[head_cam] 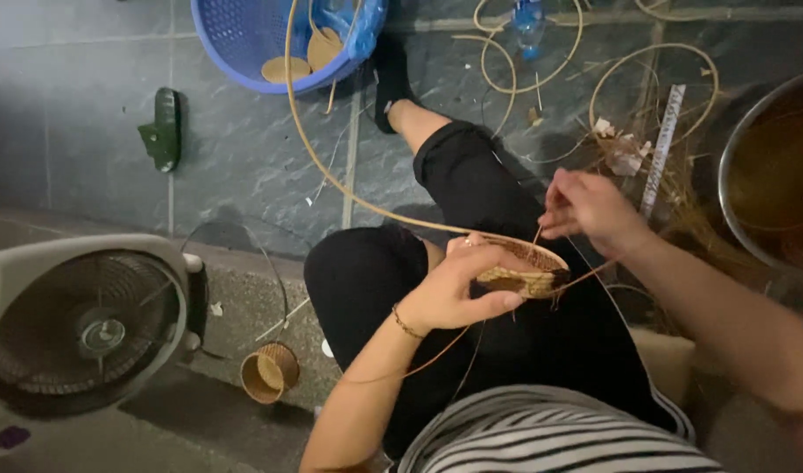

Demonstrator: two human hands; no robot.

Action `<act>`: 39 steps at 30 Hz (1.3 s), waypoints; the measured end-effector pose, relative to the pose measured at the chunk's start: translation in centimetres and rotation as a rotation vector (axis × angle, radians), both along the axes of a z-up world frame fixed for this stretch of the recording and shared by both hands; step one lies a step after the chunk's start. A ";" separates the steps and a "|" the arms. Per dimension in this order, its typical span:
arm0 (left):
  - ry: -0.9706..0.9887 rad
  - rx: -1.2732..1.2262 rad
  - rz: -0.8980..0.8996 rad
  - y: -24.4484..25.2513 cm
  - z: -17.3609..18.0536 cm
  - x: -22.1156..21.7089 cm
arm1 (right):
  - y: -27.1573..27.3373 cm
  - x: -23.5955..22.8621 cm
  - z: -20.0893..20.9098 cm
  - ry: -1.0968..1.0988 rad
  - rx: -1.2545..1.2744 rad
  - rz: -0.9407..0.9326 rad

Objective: The recorder is weaving and trimming a small rattan basket by hand.

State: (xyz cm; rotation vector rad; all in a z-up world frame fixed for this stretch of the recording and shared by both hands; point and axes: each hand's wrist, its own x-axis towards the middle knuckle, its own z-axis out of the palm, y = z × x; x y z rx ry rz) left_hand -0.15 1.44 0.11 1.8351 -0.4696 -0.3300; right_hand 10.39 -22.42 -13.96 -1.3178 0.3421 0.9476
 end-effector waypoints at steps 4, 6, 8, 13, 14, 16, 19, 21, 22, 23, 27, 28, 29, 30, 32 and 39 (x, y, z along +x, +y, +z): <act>0.009 0.006 -0.024 0.4 0.3 0.4 | 1.0 0.2 3.5 0.142 -0.028 -0.082; 0.022 0.022 -0.021 0.6 0.4 -0.1 | 0.7 -1.5 6.0 -0.165 0.135 0.200; 0.020 0.040 -0.026 0.7 0.1 -0.5 | 0.8 -3.2 6.6 -0.486 0.304 0.472; 0.018 -0.015 -0.002 0.2 -0.1 0.1 | 0.8 -5.6 3.3 -0.206 0.201 0.353; 0.018 -0.015 -0.003 0.1 0.0 0.1 | 0.9 -5.7 3.7 -0.206 0.201 0.353; 0.023 0.009 0.014 -0.1 0.0 0.2 | 1.2 -5.6 4.3 -0.129 0.075 0.254; 0.028 -0.016 0.032 -0.3 -0.4 -0.1 | 1.3 -5.5 4.1 -0.154 0.071 0.262; 0.029 0.014 0.052 -0.4 -0.6 -0.3 | 1.1 -5.6 2.9 -0.166 0.086 0.251; 0.028 0.045 0.072 -0.5 -0.6 -0.4 | 1.1 -5.6 2.3 -0.180 0.102 0.238; 0.025 0.046 0.070 -0.5 -0.6 -0.4 | 1.2 -5.5 2.7 -0.183 0.102 0.236; 0.054 0.036 0.140 -0.7 -0.4 -0.1 | 1.2 -4.8 6.4 -0.237 0.129 0.149; 0.077 -0.024 0.176 -0.7 -0.4 0.1 | 1.1 -4.4 8.0 -0.357 0.115 0.165; 0.077 -0.023 0.178 -0.5 -0.6 0.0 | 0.6 -3.3 8.4 -0.356 0.116 0.167; 0.033 0.034 0.157 -0.4 -0.8 -0.1 | 0.1 -2.3 8.8 -0.523 0.111 0.366; -0.013 0.095 0.140 -0.2 -0.6 -0.7 | 0.0 -1.1 7.7 -0.691 0.110 0.568; 0.008 0.144 0.131 -0.1 -0.6 -1.4 | 2.9 1.9 8.6 -0.897 0.190 1.196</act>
